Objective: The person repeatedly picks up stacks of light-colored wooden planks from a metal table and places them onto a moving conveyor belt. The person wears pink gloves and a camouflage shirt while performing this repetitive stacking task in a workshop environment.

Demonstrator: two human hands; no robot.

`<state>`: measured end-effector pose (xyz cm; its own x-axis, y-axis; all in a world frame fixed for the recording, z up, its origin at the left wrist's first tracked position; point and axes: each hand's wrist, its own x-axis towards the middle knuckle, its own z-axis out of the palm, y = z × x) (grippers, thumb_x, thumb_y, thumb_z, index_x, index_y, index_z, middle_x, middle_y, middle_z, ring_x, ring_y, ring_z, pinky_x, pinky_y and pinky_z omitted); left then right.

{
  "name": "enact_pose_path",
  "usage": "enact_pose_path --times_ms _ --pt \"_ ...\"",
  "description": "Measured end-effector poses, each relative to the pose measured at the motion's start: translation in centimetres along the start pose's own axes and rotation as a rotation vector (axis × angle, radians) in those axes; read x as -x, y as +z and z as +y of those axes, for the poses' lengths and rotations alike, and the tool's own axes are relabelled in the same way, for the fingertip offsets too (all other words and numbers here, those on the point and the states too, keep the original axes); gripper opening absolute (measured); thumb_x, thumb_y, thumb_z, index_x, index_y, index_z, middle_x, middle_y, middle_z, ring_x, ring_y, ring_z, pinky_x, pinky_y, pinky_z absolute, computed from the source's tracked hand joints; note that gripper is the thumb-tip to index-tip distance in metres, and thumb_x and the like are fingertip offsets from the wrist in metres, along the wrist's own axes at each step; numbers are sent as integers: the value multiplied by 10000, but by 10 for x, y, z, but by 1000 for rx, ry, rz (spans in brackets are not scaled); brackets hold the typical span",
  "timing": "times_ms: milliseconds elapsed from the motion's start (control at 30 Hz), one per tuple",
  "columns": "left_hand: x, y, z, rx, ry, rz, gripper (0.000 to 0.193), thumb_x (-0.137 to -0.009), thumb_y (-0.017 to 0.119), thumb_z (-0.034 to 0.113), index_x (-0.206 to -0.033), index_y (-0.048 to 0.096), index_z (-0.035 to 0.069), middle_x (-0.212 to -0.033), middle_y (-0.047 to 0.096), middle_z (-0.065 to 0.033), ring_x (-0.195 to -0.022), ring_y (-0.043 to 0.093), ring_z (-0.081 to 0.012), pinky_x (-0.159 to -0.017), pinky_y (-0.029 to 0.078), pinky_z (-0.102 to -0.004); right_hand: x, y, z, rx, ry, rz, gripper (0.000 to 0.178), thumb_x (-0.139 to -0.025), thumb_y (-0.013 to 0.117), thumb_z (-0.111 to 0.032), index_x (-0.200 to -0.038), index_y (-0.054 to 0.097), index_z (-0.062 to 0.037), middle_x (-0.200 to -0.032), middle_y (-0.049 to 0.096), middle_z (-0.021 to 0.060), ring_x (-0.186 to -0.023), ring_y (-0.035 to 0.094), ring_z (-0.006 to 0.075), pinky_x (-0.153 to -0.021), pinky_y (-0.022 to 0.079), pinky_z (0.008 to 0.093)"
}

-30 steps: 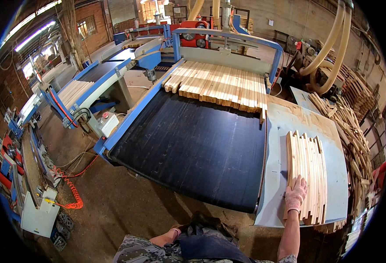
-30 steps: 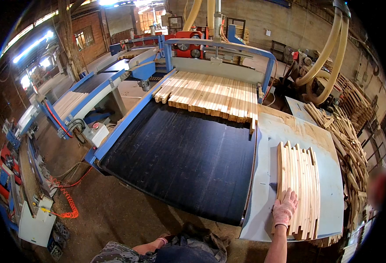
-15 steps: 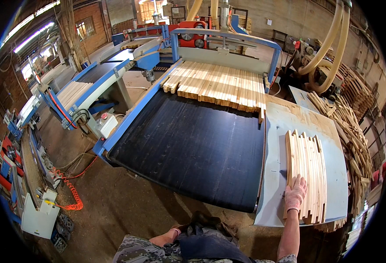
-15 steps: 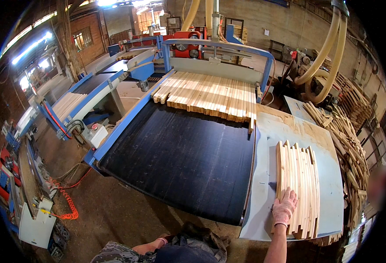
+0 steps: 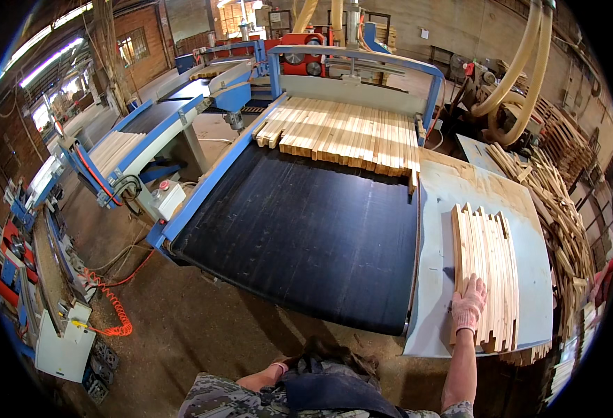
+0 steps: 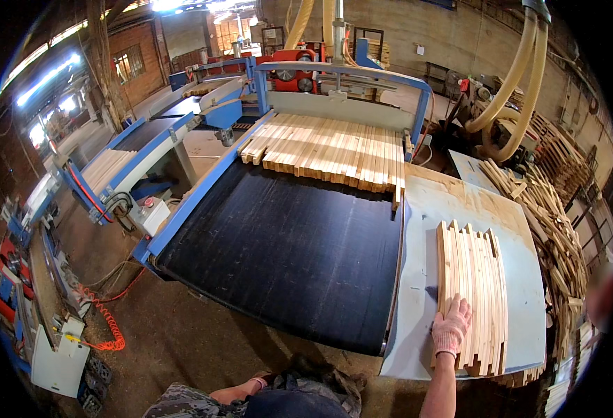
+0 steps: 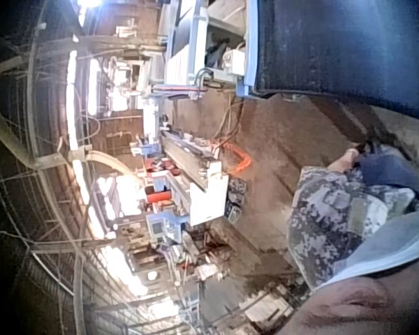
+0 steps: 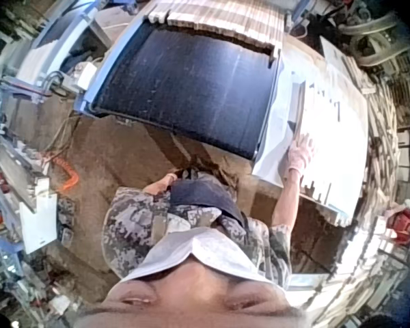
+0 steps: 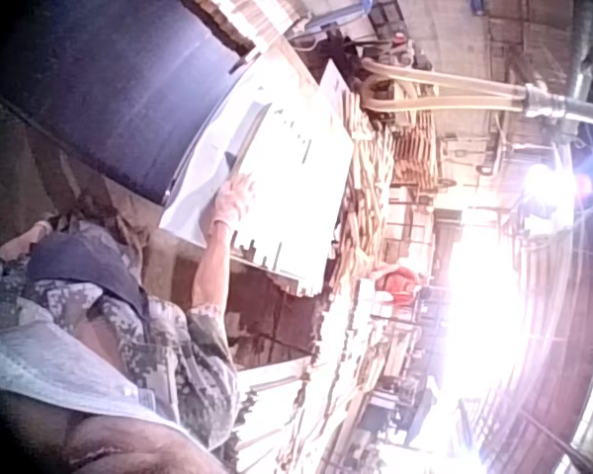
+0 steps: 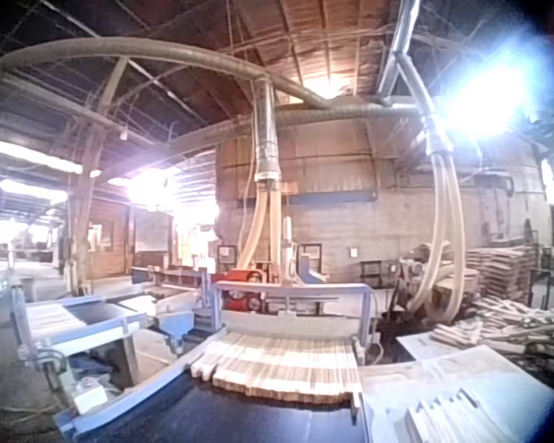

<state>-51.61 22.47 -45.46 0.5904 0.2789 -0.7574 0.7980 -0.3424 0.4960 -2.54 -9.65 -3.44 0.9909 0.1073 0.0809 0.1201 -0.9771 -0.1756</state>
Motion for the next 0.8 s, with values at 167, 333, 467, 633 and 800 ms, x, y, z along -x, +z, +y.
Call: enact_pose_path --times_ms 167,333,467,633,800 --pt "0 3 3 13 -49 -10 493 -1114 467 452 -1318 760 112 -1268 767 -83 -1145 690 -284 -985 525 -419 2 -2 -2 -14 -14 24 821 -924 760 -217 -1655 410 -85 -1681 427 216 -1572 367 383 -1311 310 468" --pt "12 -2 25 28 -76 -30 484 -1113 472 445 -1327 758 119 -1280 763 -75 -1154 686 -277 -989 524 -416 0 5 5 -11 -34 39 827 -917 761 -219 -1654 412 -81 -1674 434 226 -1567 373 395 -1314 297 469" --pt "21 -4 34 42 -91 -37 477 -1112 475 440 -1334 756 125 -1290 759 -68 -1162 683 -271 -991 523 -413 0 2 0 -16 -43 30 843 -912 762 -221 -1660 400 -80 -1676 430 228 -1570 368 398 -1312 297 472" --pt "25 -12 44 31 -103 -51 469 -1111 480 433 -1343 754 132 -1303 754 -59 -1171 679 -264 -995 522 -411 0 -2 0 -3 21 -12 850 -921 761 -194 -1678 381 -125 -1721 381 168 -1598 332 356 -1321 305 456" --pt "29 -14 49 32 -114 -54 461 -1110 484 426 -1352 752 139 -1315 750 -50 -1181 674 -256 -999 521 -408 0 -2 -2 3 16 -14 857 -926 764 -211 -1683 371 -127 -1716 388 170 -1596 335 357 -1322 301 464"
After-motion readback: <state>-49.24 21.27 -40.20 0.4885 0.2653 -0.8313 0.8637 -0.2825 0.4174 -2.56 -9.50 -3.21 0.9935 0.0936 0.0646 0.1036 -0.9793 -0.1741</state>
